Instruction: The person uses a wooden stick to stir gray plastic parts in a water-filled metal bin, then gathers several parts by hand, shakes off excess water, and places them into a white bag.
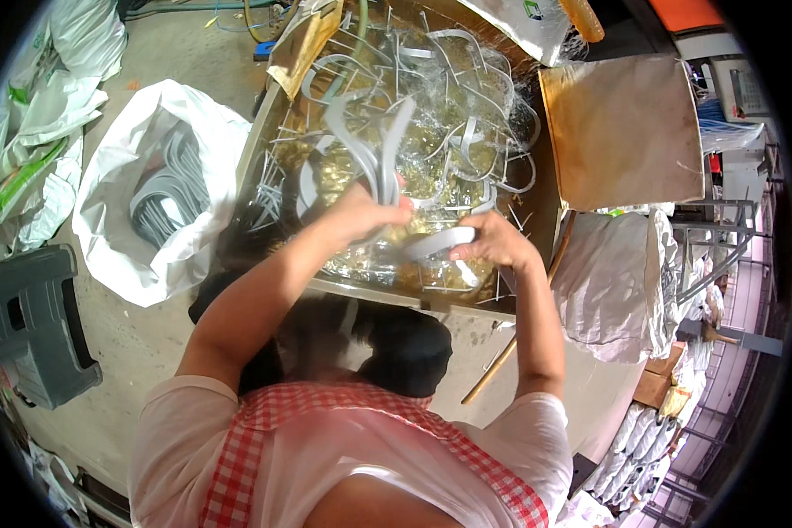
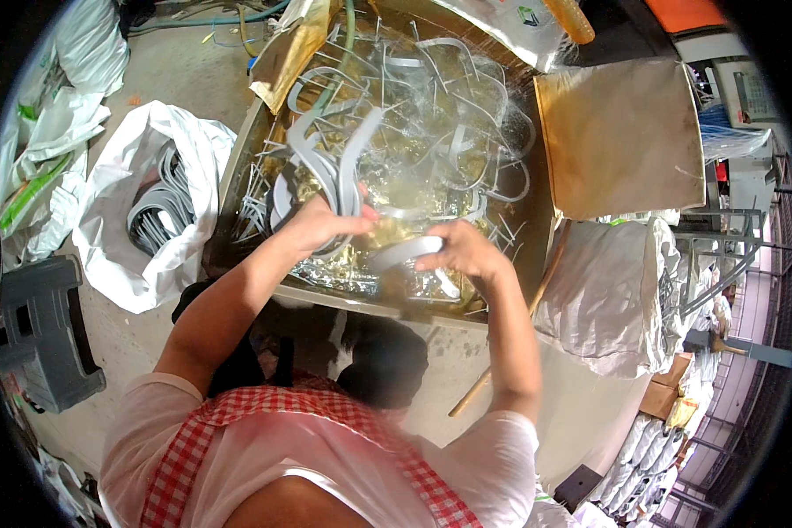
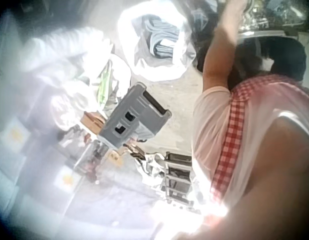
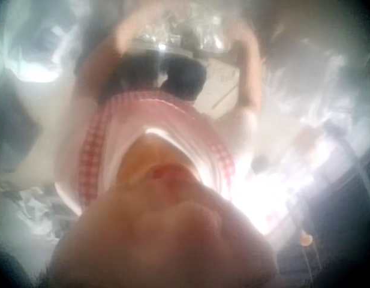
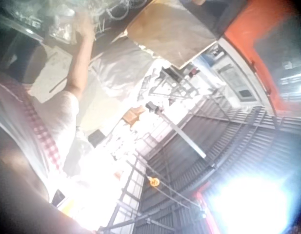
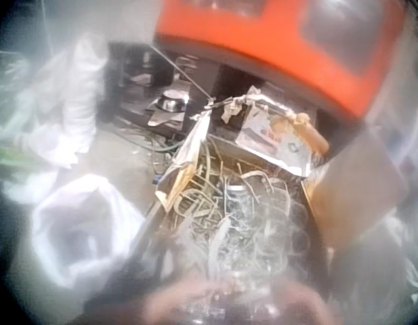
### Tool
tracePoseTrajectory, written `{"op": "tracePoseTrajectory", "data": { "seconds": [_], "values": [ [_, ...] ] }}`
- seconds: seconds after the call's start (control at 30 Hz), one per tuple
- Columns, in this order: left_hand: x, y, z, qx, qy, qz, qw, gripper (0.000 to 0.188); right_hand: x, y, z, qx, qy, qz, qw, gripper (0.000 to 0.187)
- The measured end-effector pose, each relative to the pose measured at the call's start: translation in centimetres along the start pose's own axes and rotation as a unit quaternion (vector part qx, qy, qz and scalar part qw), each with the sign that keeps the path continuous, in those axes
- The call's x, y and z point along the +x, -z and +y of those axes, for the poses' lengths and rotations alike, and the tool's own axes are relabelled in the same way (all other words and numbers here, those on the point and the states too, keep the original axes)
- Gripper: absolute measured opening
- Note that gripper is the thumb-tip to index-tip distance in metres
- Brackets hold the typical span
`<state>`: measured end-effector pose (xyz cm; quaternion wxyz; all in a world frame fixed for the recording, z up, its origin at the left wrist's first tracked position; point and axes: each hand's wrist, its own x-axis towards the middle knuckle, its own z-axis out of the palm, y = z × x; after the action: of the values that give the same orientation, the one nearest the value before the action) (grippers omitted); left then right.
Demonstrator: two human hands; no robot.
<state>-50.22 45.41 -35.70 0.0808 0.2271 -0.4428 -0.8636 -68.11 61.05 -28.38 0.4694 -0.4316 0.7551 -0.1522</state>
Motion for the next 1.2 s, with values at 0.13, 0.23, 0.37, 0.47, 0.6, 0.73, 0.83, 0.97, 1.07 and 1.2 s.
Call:
{"op": "tracePoseTrajectory", "data": {
  "seconds": [0.13, 0.23, 0.37, 0.47, 0.6, 0.73, 0.83, 0.97, 1.07, 1.2],
  "values": [
    [-0.3, -0.4, 0.0, -0.013, -0.005, -0.166, 0.986, 0.045, 5.5, 0.3, -0.9, -0.099, 0.165, 0.005, 0.981, 0.033],
    [-0.9, 0.7, 0.9, -0.155, 0.065, -0.144, 0.975, 0.048, 8.6, 0.2, -0.7, -0.009, 0.150, 0.072, 0.986, 0.033],
    [-1.8, 1.8, 1.6, -0.096, 0.044, -0.016, 0.994, 0.046, 11.5, 1.8, 2.4, 0.442, 0.162, 0.323, 0.821, 0.015],
    [-1.3, 1.8, 1.9, -0.117, 0.032, -0.012, 0.993, 0.051, 14.5, -0.5, 15.0, 0.029, 0.044, 0.219, 0.974, 0.028],
    [-1.6, 2.5, 2.2, -0.236, -0.021, 0.021, 0.971, 0.054, 16.9, -10.9, 12.2, -0.315, 0.046, 0.137, 0.938, 0.053],
    [-0.7, 2.1, 2.9, -0.216, -0.033, 0.021, 0.976, 0.047, 16.5, -12.2, 14.4, -0.363, 0.029, 0.240, 0.900, 0.040],
    [-0.7, 2.0, 2.9, -0.188, -0.058, 0.038, 0.980, 0.045, 16.7, -10.3, 14.4, -0.336, -0.026, 0.148, 0.930, 0.041],
    [-1.0, 2.4, 2.7, -0.210, -0.037, 0.040, 0.976, 0.037, 17.2, -10.8, 10.3, -0.359, -0.025, 0.121, 0.925, 0.058],
    [-1.4, 2.0, 3.4, -0.255, -0.051, 0.027, 0.965, 0.037, 18.6, -11.2, 10.7, -0.328, -0.073, 0.059, 0.940, 0.054],
    [-1.5, 2.8, 3.5, -0.229, -0.034, 0.049, 0.972, 0.038, 16.5, -11.3, 12.0, -0.166, -0.021, 0.146, 0.975, 0.038]
  ]
}}
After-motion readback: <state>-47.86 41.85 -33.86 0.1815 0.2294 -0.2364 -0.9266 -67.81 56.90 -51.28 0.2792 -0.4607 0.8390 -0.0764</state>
